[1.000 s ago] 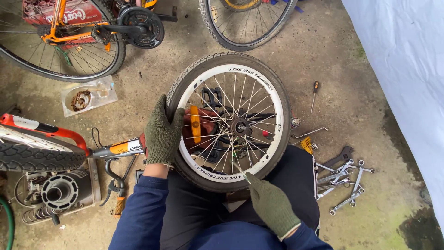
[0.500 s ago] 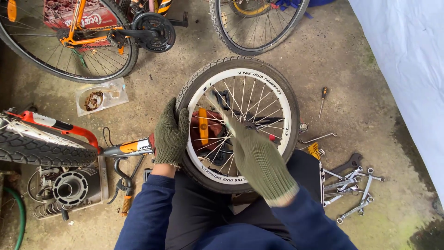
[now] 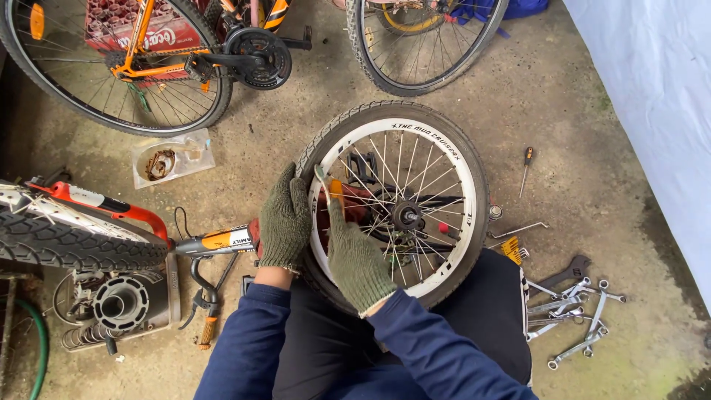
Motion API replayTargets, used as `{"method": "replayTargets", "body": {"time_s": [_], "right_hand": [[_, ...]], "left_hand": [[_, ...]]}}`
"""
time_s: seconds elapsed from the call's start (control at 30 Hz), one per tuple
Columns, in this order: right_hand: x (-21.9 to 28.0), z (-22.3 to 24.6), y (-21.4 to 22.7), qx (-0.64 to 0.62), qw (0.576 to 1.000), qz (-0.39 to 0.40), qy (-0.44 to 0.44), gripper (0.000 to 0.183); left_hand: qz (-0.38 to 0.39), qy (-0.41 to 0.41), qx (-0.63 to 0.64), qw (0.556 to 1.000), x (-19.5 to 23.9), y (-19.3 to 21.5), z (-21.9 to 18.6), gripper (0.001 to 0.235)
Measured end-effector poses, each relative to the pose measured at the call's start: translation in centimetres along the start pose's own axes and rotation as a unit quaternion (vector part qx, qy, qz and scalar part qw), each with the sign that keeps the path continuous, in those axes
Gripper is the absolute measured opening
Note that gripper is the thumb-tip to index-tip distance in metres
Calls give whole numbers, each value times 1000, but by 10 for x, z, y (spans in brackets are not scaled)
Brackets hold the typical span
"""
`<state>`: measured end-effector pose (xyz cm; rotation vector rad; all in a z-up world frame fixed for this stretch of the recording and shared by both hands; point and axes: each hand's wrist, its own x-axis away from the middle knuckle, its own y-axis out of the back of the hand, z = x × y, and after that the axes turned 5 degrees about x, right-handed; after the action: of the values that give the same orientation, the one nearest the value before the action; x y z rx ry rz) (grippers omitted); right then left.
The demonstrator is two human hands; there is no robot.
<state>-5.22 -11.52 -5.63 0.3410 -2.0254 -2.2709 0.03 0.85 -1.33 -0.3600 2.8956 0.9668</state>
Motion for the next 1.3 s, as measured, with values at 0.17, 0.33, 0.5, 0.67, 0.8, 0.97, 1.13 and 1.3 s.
{"method": "replayTargets", "body": {"time_s": [0.17, 0.33, 0.5, 0.67, 0.8, 0.97, 1.13, 1.3], "right_hand": [[-18, -20, 45, -169, 978, 111, -44, 71], [4, -4, 3, 19, 998, 65, 5, 80], [44, 8, 21, -33, 994, 100, 37, 74], [0, -6, 6, -21, 986, 164, 19, 80], [6, 10, 66, -14, 991, 132, -32, 61], [63, 5, 39, 27, 964, 259, 59, 77], [69, -1, 33, 6, 960, 273, 63, 75], [48, 9, 19, 10, 987, 148, 66, 80]], "left_hand": [[-4, -4, 0, 1000, -4, -5, 12, 47], [-14, -10, -2, 1000, -2, -2, 6, 46], [-9, 4, 33, 999, 0, 1, 7, 44], [-14, -3, 27, 1000, 1, 2, 4, 45], [-16, -1, 47, 999, 0, 2, 2, 46], [-16, -33, 62, 997, 1, 3, 9, 47], [-22, -71, 80, 994, 4, 6, 7, 47], [-14, -57, 76, 995, 3, 5, 8, 47]]}}
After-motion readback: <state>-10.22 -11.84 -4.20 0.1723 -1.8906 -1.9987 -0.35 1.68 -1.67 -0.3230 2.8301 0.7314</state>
